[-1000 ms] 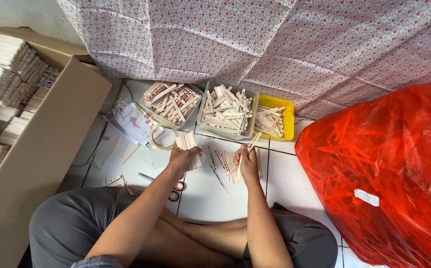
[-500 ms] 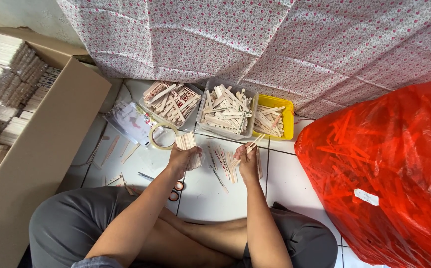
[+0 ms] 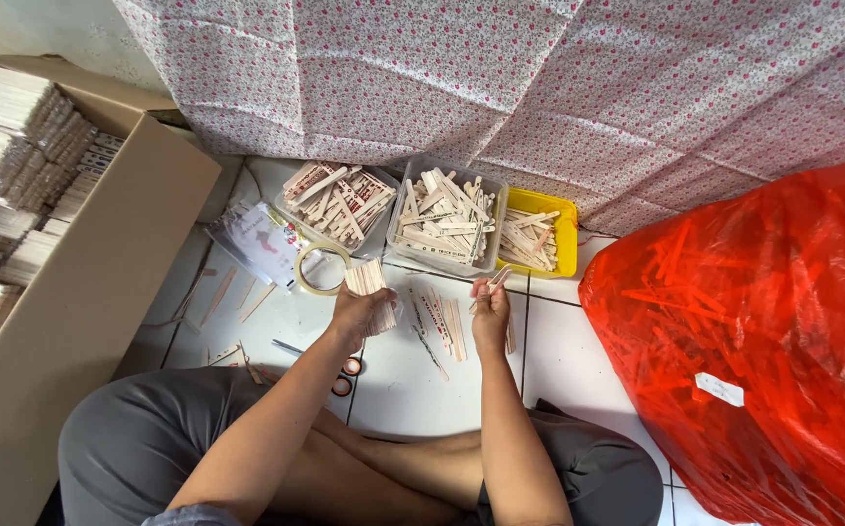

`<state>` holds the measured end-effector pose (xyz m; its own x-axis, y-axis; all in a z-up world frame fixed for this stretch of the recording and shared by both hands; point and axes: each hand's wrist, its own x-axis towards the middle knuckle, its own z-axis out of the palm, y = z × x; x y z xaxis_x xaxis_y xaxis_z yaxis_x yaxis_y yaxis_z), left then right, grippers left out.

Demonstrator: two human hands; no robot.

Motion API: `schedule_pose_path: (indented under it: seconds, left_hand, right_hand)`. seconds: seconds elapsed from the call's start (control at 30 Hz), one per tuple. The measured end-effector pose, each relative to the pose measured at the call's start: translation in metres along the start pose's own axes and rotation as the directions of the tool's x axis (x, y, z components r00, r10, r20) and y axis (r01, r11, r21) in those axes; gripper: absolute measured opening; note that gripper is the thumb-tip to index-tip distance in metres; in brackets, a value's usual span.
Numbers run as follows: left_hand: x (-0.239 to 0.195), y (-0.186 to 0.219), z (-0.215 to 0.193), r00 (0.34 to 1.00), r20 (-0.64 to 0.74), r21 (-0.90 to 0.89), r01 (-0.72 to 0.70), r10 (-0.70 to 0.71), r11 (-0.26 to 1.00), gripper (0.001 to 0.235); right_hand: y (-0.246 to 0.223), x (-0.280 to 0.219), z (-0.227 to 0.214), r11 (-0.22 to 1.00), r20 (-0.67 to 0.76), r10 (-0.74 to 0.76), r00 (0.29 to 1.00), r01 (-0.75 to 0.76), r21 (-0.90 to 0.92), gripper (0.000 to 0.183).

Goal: The person sits on the floor and packs small wooden sticks into a clear plastic bag. They align the sticks, insert them into the bag, and adjust the bundle to fit. The person repeats this process with additional sticks from nearby containers.

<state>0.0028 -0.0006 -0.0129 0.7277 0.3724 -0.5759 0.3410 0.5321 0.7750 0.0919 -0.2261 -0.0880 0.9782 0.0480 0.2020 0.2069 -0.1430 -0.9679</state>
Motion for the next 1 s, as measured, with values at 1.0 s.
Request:
schedule_pose_path:
  seconds: [1.0]
  left_hand:
    - [-0.005, 0.023, 0.014, 0.999, -0.025, 0.030, 0.043, -0.043, 0.999, 0.075]
  right_hand:
    - [0.037, -0.005, 0.019, 0.712, 0.163, 0.696, 0.699, -0.701, -0.036, 0.026]
